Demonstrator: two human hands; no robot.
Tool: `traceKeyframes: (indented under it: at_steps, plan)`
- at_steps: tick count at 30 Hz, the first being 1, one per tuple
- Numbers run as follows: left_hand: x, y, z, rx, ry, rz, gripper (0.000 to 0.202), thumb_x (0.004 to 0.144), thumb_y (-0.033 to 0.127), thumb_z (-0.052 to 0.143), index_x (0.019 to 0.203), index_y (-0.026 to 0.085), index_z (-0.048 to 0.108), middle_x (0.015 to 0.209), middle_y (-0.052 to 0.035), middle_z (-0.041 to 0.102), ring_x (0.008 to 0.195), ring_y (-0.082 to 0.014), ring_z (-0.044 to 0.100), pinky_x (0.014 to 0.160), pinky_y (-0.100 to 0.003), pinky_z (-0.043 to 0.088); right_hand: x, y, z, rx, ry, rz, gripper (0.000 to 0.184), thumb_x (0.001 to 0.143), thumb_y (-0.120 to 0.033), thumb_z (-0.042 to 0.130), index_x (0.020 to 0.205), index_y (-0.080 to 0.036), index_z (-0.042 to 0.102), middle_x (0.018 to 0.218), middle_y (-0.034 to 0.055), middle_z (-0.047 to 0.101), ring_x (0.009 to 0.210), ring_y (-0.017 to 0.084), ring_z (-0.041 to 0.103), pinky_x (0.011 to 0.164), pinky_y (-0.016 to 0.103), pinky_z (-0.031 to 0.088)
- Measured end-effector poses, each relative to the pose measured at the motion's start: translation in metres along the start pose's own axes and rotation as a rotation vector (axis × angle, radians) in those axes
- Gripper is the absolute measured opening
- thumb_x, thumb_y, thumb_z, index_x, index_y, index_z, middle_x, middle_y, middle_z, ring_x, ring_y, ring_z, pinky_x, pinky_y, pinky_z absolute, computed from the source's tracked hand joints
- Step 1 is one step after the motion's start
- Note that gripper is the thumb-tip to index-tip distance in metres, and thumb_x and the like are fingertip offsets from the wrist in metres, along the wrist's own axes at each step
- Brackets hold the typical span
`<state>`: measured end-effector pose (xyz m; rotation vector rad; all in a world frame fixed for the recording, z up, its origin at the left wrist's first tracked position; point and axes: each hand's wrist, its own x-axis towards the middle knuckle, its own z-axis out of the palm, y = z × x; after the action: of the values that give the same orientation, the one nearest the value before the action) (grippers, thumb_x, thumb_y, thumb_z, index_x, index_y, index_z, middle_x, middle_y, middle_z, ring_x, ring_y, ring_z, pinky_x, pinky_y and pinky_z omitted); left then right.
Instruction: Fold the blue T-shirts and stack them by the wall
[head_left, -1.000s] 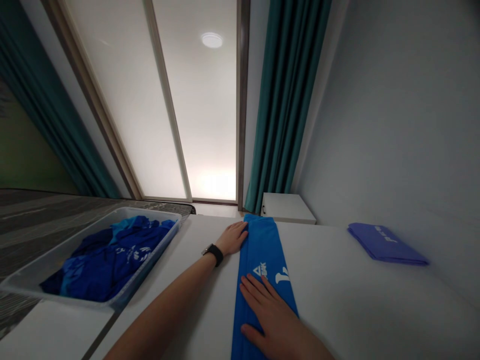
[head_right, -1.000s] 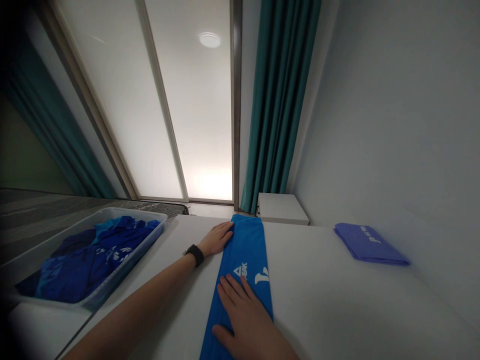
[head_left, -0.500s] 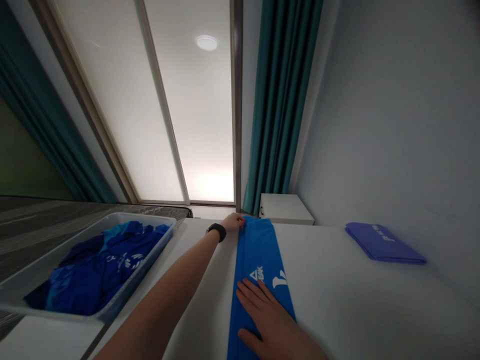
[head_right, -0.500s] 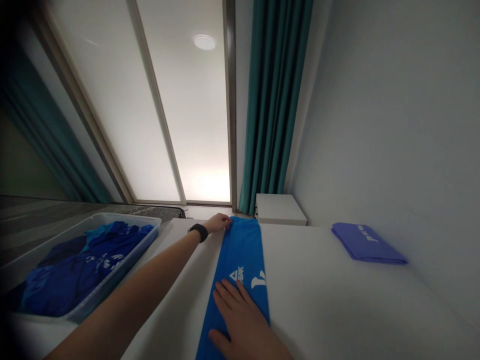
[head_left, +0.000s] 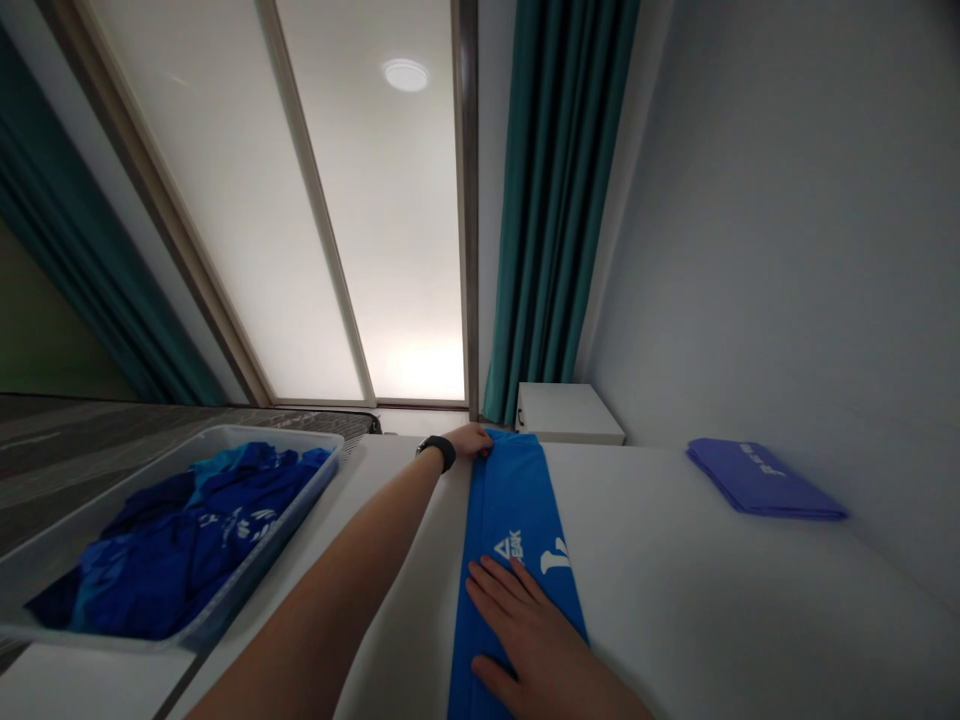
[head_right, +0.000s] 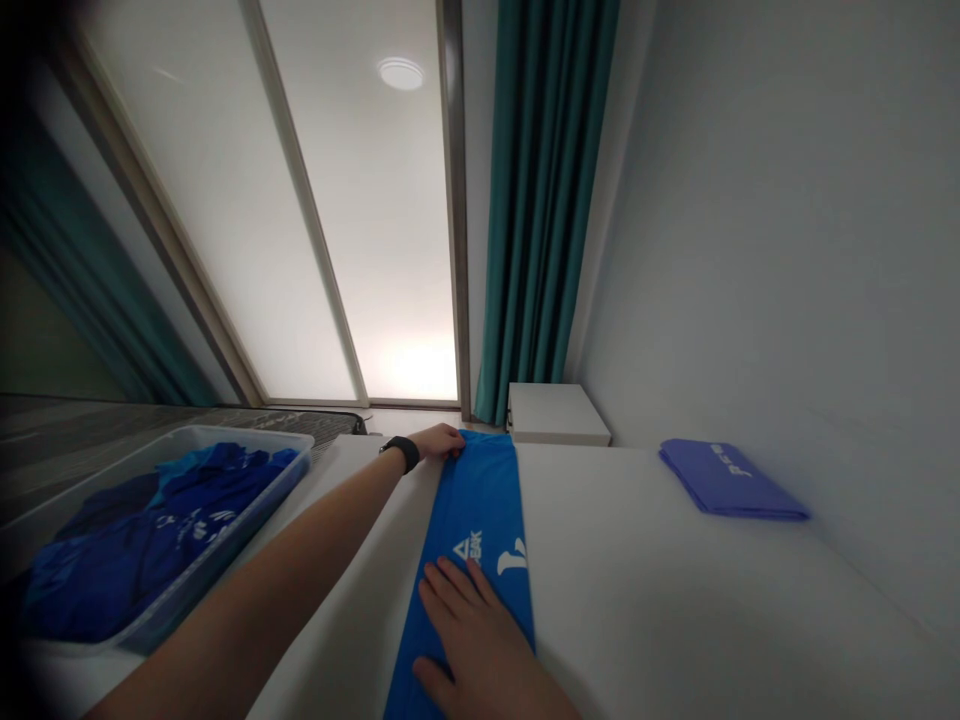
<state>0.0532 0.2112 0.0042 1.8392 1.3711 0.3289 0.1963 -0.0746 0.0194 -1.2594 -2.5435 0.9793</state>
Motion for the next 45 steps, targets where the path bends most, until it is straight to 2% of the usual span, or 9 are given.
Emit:
traceKeyframes:
  at_steps: [7,14,19,23,31,37,40,43,45]
  plan:
    - [-0.007,0.007,-0.006,-0.054,0.016,0.002,0.019,0.078,0.033,0.068,0.068,0.017,0.067,0.071,-0.0021,0.071,0.068,-0.0171,0.064,0.064,-0.025,0.051,0.0,0.0,0.001,0.007,-0.007,0.007,0.067,0.095,-0.048,0.042,0.154,-0.025,0.02,0.161,-0.0005,0.012,0.149,0.023,0.007,0.122,0.045,-0.003]
    - [-0.005,0.004,-0.004,-0.081,0.061,0.011,0.015,0.076,0.024,0.071,0.066,0.015,0.064,0.059,0.0018,0.064,0.06,-0.0135,0.061,0.058,-0.021,0.049,0.0,0.003,0.002,-0.002,0.001,-0.008,0.067,0.095,-0.046,0.044,0.154,-0.024,0.021,0.161,0.0002,0.013,0.149,0.024,0.007,0.122,0.047,-0.001]
    - [-0.002,0.005,0.003,-0.138,0.097,0.051,0.006,0.076,0.011,0.068,0.076,0.013,0.063,0.057,0.0045,0.059,0.053,-0.0099,0.059,0.056,-0.019,0.048,0.002,0.006,0.004,-0.024,0.011,-0.023,0.067,0.095,-0.044,0.046,0.154,-0.025,0.021,0.161,-0.0005,0.013,0.149,0.025,0.009,0.122,0.048,0.002]
    - [0.0,0.005,0.005,-0.162,0.13,0.087,0.013,0.075,0.005,0.068,0.084,0.013,0.062,0.059,0.0055,0.059,0.055,-0.0096,0.061,0.058,-0.019,0.05,0.002,0.007,0.005,-0.013,0.01,-0.02,0.068,0.095,-0.044,0.046,0.154,-0.027,0.02,0.161,-0.001,0.013,0.149,0.025,0.009,0.122,0.049,0.002]
    - [0.005,-0.002,0.007,-0.093,0.22,0.147,0.016,0.072,0.004,0.071,0.085,0.011,0.065,0.064,0.0027,0.062,0.06,-0.0102,0.061,0.061,-0.02,0.051,0.001,0.007,0.006,-0.018,0.02,-0.025,0.067,0.094,-0.043,0.047,0.154,-0.027,0.02,0.161,-0.0018,0.013,0.149,0.024,0.008,0.122,0.049,0.001]
    - [-0.002,-0.002,0.006,0.028,0.302,0.201,0.014,0.083,0.008,0.061,0.096,0.011,0.066,0.082,-0.0059,0.07,0.074,-0.0155,0.067,0.07,-0.027,0.055,0.001,0.007,0.007,-0.037,0.026,-0.027,0.068,0.094,-0.043,0.048,0.154,-0.027,0.02,0.161,-0.0009,0.013,0.148,0.024,0.01,0.122,0.049,0.003]
    - [-0.018,0.0,0.004,0.121,0.349,0.265,0.023,0.089,0.011,0.051,0.106,0.01,0.066,0.103,-0.0131,0.07,0.097,-0.0227,0.067,0.088,-0.038,0.053,0.001,0.006,0.007,-0.045,0.026,-0.029,0.067,0.095,-0.043,0.047,0.154,-0.027,0.02,0.161,-0.0011,0.013,0.148,0.025,0.01,0.122,0.049,0.004]
    - [-0.045,-0.001,0.01,0.21,0.344,0.373,0.033,0.092,0.018,0.049,0.123,0.016,0.062,0.133,-0.012,0.059,0.126,-0.0253,0.051,0.11,-0.042,0.038,0.0,0.004,0.006,-0.059,0.032,-0.03,0.067,0.095,-0.045,0.046,0.154,-0.026,0.02,0.161,-0.0005,0.013,0.149,0.025,0.009,0.122,0.049,0.003]
    - [-0.065,-0.006,0.02,0.286,0.293,0.449,0.041,0.094,0.028,0.05,0.134,0.02,0.054,0.147,-0.0088,0.047,0.137,-0.0249,0.04,0.116,-0.042,0.029,-0.001,0.003,0.006,-0.077,0.032,-0.032,0.068,0.095,-0.046,0.044,0.154,-0.024,0.02,0.161,0.0014,0.012,0.149,0.025,0.009,0.122,0.049,0.002]
